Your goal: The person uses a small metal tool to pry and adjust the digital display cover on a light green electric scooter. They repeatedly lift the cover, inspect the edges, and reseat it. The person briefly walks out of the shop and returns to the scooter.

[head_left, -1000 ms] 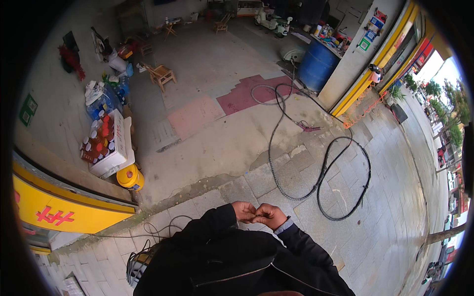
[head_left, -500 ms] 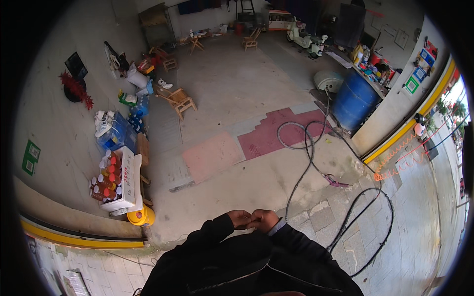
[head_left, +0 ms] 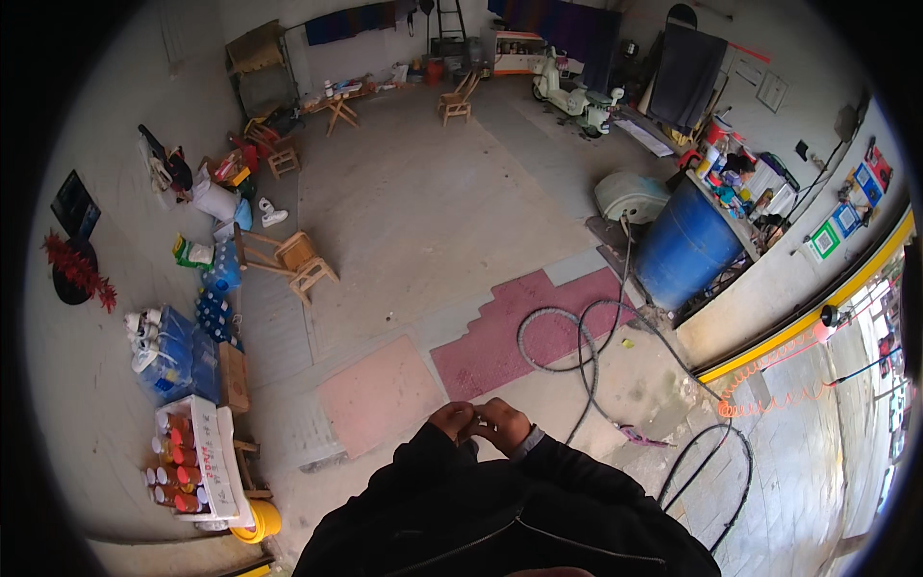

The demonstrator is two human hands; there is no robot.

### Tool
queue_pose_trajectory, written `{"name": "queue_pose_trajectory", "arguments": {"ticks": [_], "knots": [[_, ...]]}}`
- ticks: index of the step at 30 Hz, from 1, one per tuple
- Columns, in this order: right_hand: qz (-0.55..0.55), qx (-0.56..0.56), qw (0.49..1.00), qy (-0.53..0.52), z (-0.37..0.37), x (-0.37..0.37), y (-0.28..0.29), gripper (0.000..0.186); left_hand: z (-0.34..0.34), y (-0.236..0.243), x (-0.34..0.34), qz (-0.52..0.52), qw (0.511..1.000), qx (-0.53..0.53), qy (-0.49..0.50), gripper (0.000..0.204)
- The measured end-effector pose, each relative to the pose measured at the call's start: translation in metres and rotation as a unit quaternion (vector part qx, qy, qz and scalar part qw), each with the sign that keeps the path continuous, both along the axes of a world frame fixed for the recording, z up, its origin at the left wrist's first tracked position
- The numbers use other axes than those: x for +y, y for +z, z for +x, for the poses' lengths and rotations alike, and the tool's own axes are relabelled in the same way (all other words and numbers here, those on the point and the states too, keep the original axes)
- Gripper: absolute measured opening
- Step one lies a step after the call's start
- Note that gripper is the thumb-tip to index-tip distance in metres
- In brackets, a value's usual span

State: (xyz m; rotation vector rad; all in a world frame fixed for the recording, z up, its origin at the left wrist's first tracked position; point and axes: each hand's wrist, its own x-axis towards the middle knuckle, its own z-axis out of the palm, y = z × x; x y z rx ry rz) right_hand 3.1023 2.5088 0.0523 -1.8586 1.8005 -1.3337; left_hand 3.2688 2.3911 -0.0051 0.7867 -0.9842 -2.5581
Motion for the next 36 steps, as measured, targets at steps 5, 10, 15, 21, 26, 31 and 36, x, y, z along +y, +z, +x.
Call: {"name": "queue_pose_trajectory", "arguments": {"ticks": [5, 10, 15, 21, 26, 31, 36], "knots": [[0.059, 0.139, 0.986, -0.065, -0.119, -0.121, 0.028, 0.020, -0.135, 0.021, -0.136, -0.004, 0.997, -0.042, -0.058, 0.029], [0.068, 0.191, 0.976, -0.082, -0.221, -0.236, 0.022, 0.014, -0.240, 0.021, -0.262, -0.069, 0.988, -0.063, -0.122, 0.026], [0.046, 0.178, 0.979, -0.086, -0.326, -0.362, -0.024, 0.011, -0.350, -0.016, -0.382, -0.097, 0.987, -0.089, -0.096, 0.028], [0.088, 0.047, 0.993, -0.065, -0.473, -0.526, -0.013, 0.011, -0.476, 0.007, -0.539, -0.024, 0.990, -0.065, -0.125, 0.035], [0.114, 0.003, 0.993, -0.010, -0.587, -0.653, 0.019, 0.015, -0.580, 0.044, -0.659, -0.063, 0.989, -0.070, -0.111, 0.038], [0.278, 0.072, 0.957, 0.048, -0.683, -0.790, 0.003, 0.024, -0.674, 0.018, -0.782, -0.139, 0.974, -0.152, -0.098, 0.038], [0.250, 0.054, 0.965, 0.052, -0.802, -0.921, -0.011, 0.029, -0.797, -0.005, -0.948, -0.133, 0.953, -0.162, -0.219, 0.037]]}}
